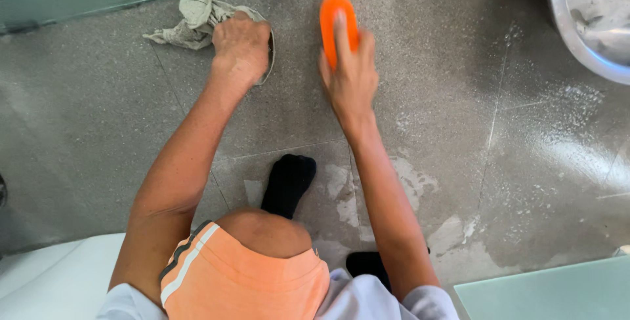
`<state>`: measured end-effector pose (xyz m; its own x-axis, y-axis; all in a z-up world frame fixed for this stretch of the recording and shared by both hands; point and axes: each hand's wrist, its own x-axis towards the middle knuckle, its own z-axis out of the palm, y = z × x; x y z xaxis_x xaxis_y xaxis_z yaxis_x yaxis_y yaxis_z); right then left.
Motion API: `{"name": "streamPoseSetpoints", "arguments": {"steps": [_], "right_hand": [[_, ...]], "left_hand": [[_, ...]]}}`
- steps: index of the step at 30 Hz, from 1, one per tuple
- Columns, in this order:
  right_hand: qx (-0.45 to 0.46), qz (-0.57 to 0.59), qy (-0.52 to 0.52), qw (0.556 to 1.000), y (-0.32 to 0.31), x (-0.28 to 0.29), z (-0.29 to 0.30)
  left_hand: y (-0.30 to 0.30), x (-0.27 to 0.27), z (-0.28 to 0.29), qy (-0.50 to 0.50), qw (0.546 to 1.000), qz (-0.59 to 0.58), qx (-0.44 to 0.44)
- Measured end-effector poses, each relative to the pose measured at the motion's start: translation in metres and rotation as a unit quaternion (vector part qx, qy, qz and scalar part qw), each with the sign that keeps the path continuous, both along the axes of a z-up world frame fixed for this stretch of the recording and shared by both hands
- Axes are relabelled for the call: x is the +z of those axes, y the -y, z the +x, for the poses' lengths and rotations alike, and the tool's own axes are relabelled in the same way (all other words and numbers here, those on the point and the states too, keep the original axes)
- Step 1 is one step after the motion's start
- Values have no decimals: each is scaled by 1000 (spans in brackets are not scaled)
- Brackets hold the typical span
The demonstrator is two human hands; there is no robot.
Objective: The person scrubs a tiled bathroom floor using a steel wool pad and an orange brush, then wipes the area with a cloth. They repeatedly dip the cloth into a metal basin of soapy water and continue scrubbing and wiping the floor near a glass shower door.
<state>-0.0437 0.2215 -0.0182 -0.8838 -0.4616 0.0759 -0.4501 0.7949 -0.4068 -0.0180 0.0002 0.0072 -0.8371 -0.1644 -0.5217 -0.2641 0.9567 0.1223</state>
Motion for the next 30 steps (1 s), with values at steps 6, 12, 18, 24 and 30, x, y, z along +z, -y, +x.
{"name": "streamPoseSetpoints", "arguments": {"steps": [6, 12, 18, 24, 30], "right_hand": [[10, 35, 78, 996, -83, 58, 110], [0, -13, -5, 1000, 19, -5, -8], [55, 13, 73, 996, -89, 24, 91], [65, 53, 133, 988, -164, 47, 165], [4, -8, 43, 999, -18, -10, 31]], "left_hand": [[7, -1, 1, 5, 1000, 5, -18], [5, -19, 4, -20, 999, -25, -32], [12, -26, 10, -89, 994, -13, -56], [13, -28, 7, -77, 995, -11, -67], [10, -24, 1, -7, 997, -29, -66]]}}
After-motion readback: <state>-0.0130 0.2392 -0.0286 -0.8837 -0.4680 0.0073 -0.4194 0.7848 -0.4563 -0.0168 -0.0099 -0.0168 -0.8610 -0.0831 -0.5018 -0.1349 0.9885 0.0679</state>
